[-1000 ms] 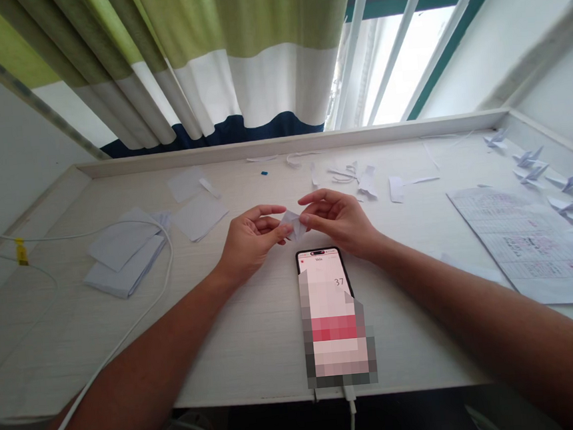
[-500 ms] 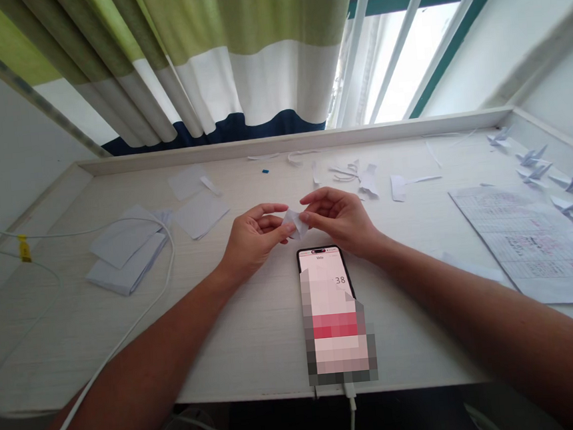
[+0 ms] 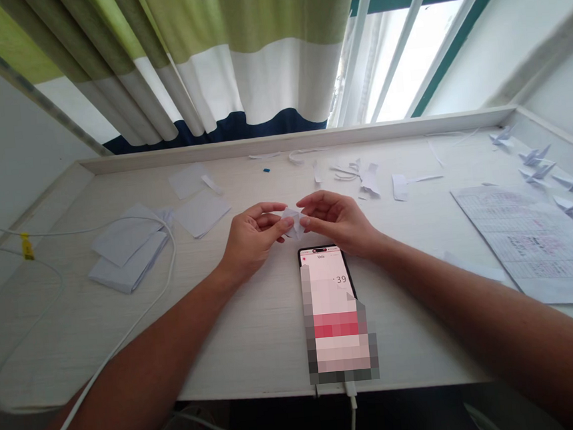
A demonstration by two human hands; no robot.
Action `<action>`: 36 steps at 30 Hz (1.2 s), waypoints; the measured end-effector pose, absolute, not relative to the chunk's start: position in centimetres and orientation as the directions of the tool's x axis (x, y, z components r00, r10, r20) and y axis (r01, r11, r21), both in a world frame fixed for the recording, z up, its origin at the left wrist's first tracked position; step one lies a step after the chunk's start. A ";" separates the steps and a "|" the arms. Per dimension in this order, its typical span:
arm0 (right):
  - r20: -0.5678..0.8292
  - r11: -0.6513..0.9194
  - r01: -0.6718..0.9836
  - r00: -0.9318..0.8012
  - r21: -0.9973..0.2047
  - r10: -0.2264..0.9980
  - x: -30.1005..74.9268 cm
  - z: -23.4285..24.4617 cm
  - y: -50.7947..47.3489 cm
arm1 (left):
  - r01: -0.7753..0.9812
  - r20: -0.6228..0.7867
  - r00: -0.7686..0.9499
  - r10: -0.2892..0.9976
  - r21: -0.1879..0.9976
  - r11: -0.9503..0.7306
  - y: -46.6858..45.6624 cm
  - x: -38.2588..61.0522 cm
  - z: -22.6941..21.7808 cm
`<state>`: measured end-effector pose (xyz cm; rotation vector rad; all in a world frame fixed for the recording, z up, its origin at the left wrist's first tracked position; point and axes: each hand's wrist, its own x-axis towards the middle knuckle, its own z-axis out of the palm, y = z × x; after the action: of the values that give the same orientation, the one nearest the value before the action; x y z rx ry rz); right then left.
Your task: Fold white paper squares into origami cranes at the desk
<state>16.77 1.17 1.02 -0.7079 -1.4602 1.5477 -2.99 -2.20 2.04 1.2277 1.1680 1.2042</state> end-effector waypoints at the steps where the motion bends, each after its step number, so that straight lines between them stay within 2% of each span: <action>1: 0.153 0.058 -0.213 -0.462 -0.975 0.873 16.8 1.0 1.2 | -0.008 0.027 0.029 0.999 1.000 -0.027 -2.1 -3.0 1.9; 18: 0.097 0.011 -0.173 -0.495 -0.985 0.864 16.9 0.9 1.2 | 0.002 0.038 0.089 0.995 0.999 -0.038 -2.4 -3.0 2.3; 23: 0.191 0.147 -0.130 -0.459 -0.981 0.868 17.0 1.0 0.9 | 0.008 0.018 0.087 0.996 1.000 -0.019 -2.4 -3.0 2.4; 27: 0.227 0.257 0.007 -0.447 -0.966 0.865 17.0 1.1 0.7 | -0.013 0.008 0.081 0.997 1.000 -0.007 -2.3 -3.1 2.3; 32: 0.203 0.217 -0.016 -0.431 -0.976 0.879 17.0 1.1 0.9 | -0.074 -0.055 0.123 0.991 0.995 0.065 -2.5 -2.8 2.3; 36: 0.159 0.157 -0.043 -0.457 -0.987 0.875 16.9 1.0 1.0 | -0.036 -0.096 0.174 0.980 0.994 0.103 -2.7 -2.6 2.3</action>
<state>16.92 0.99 0.99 -0.8167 -1.6177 1.4185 -2.64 -2.71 2.28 1.1801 1.0955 1.0313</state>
